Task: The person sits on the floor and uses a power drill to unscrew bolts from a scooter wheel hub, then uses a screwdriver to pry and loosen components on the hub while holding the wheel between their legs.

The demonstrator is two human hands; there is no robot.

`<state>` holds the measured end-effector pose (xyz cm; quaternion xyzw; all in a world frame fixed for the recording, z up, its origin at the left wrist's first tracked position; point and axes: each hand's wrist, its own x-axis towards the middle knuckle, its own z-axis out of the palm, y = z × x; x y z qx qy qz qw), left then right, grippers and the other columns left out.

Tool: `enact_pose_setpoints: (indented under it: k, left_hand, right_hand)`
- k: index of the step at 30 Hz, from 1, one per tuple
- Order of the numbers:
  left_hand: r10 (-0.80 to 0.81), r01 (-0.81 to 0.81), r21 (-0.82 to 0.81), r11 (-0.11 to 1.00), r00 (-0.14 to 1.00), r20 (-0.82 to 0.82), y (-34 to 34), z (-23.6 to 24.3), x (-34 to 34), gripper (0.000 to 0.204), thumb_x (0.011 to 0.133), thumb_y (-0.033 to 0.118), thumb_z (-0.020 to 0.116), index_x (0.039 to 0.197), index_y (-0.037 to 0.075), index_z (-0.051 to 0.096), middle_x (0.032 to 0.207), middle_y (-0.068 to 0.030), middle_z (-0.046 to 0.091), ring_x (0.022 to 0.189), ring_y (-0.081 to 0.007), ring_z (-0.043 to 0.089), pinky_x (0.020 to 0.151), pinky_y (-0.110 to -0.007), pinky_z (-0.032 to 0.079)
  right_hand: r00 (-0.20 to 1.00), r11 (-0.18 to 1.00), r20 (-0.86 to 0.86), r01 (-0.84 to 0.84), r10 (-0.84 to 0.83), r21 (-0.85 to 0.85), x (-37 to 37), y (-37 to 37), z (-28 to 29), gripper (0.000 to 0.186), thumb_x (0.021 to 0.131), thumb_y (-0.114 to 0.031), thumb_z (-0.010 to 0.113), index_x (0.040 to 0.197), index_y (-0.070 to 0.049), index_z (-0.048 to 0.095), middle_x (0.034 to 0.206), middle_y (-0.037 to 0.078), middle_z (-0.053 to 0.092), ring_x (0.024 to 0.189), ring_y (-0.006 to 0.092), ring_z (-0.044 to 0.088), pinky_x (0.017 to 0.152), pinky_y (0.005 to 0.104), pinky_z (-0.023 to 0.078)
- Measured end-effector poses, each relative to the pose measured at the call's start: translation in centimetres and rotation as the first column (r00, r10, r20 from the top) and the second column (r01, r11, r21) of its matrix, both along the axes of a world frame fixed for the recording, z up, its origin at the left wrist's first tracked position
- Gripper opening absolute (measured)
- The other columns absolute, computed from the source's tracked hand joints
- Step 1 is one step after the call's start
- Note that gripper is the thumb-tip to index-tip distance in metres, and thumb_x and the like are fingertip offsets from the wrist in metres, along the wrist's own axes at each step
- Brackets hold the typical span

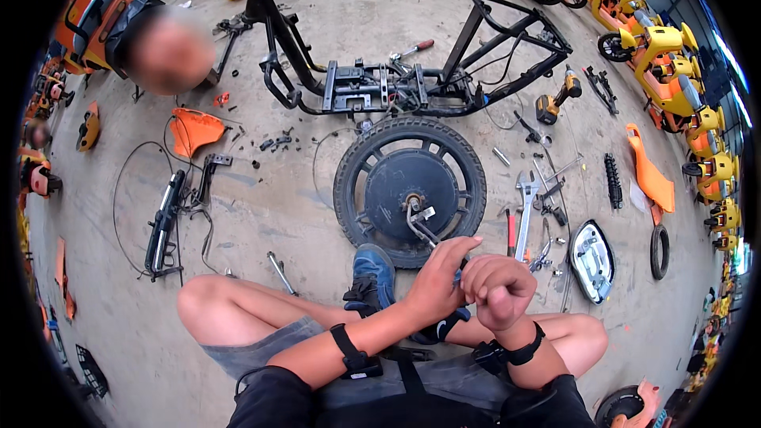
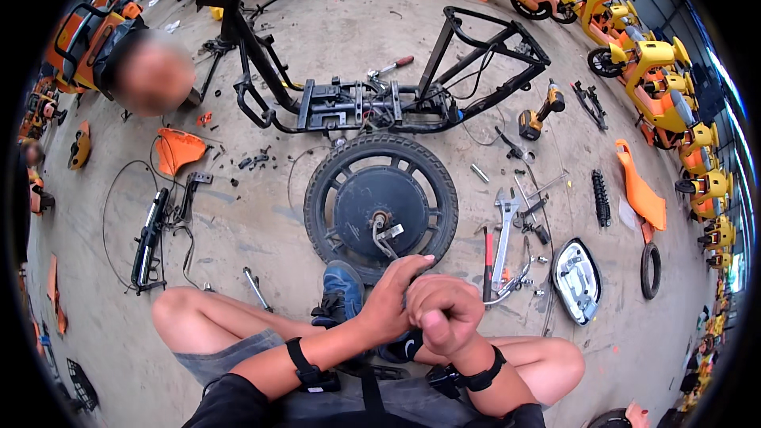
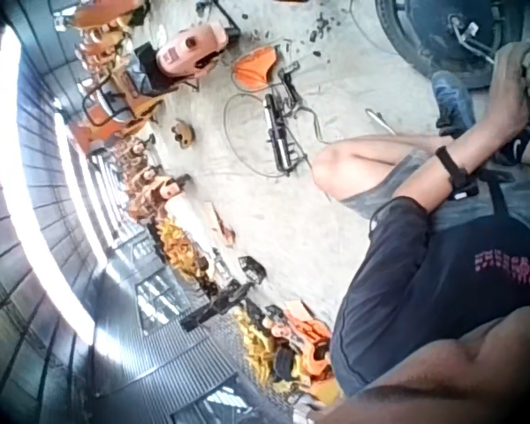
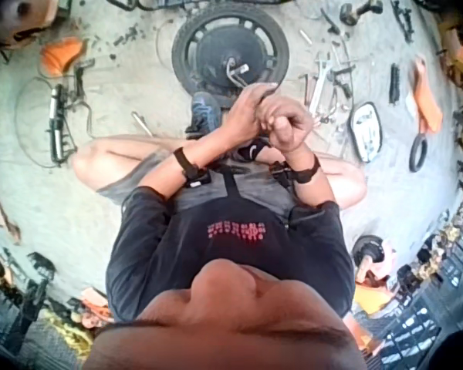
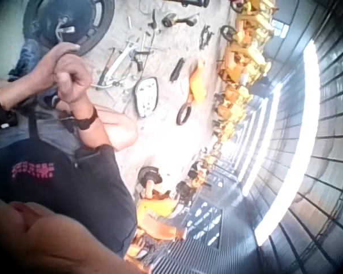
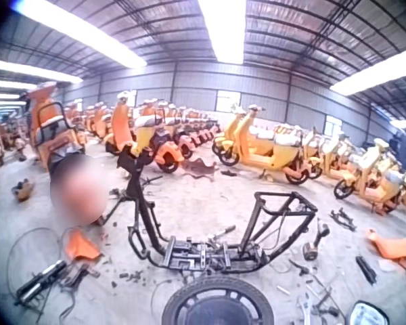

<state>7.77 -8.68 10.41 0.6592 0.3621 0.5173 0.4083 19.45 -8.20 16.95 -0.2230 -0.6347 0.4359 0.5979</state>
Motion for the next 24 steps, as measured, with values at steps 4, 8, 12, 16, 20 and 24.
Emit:
enact_pose_setpoints:
  k: [4,8,12,16,20,24]
  left_hand:
    - [-0.156,0.156,0.027,0.987,0.988,-0.005,2.3,-1.5,-0.8,0.037,0.071,0.017,0.071,0.102,0.005,0.056,0.098,-0.0128,0.057,0.094,-0.0344,0.054,0.085,-0.041,0.044]
    - [-0.138,0.138,0.037,0.990,0.990,-0.016,2.8,-2.1,-0.5,0.027,0.072,0.007,0.065,0.096,0.002,0.055,0.093,-0.0154,0.053,0.092,-0.0361,0.051,0.081,-0.041,0.044]
    - [-0.085,0.084,0.046,0.995,0.996,0.003,2.7,-1.9,-0.4,0.023,0.072,0.008,0.064,0.092,0.002,0.054,0.090,-0.0153,0.051,0.089,-0.0356,0.050,0.078,-0.041,0.043]
    - [-0.080,0.080,0.067,0.995,0.997,0.003,2.8,-1.7,-0.5,0.020,0.074,0.008,0.062,0.091,0.002,0.054,0.089,-0.0152,0.051,0.088,-0.0355,0.050,0.077,-0.041,0.043]
    - [-0.072,0.077,0.096,0.992,0.996,-0.052,3.3,-2.2,-0.3,0.026,0.080,0.011,0.067,0.100,0.003,0.053,0.088,-0.0149,0.053,0.085,-0.0359,0.053,0.077,-0.041,0.043]
    - [-0.061,0.067,0.063,0.996,0.993,-0.098,3.8,-1.4,-0.5,0.025,0.086,0.014,0.066,0.104,0.004,0.052,0.090,-0.0155,0.055,0.087,-0.0364,0.054,0.079,-0.042,0.043]
  right_hand:
    - [0.954,0.968,0.234,-0.220,0.187,0.124,-0.7,1.2,-0.2,0.020,0.083,-0.010,0.062,0.067,-0.002,0.053,0.058,0.007,0.055,0.049,0.0226,0.055,0.051,0.0330,0.047]
    - [0.937,0.955,0.241,-0.280,0.252,0.093,-0.3,2.4,-0.7,0.021,0.084,-0.011,0.062,0.066,-0.003,0.054,0.058,0.006,0.054,0.049,0.0235,0.054,0.051,0.0327,0.046]
    - [0.919,0.932,0.236,-0.347,0.316,0.103,-0.4,2.9,-0.6,0.024,0.086,-0.013,0.061,0.065,-0.003,0.054,0.058,0.007,0.054,0.049,0.0235,0.055,0.050,0.0329,0.046]
    - [0.934,0.941,0.212,-0.317,0.288,0.118,-0.4,2.7,-0.4,0.024,0.088,-0.014,0.058,0.068,-0.002,0.056,0.059,0.006,0.055,0.050,0.0231,0.055,0.051,0.0333,0.047]
    - [0.975,0.977,0.168,-0.169,0.145,0.133,-0.3,1.9,-1.3,0.018,0.089,-0.013,0.056,0.075,-0.002,0.056,0.062,0.006,0.057,0.053,0.0217,0.057,0.055,0.0342,0.049]
    - [0.988,0.986,0.146,0.031,-0.055,0.161,-1.0,1.3,-1.7,0.027,0.099,-0.027,0.054,0.080,-0.008,0.050,0.058,0.002,0.055,0.048,0.0163,0.055,0.054,0.0321,0.049]
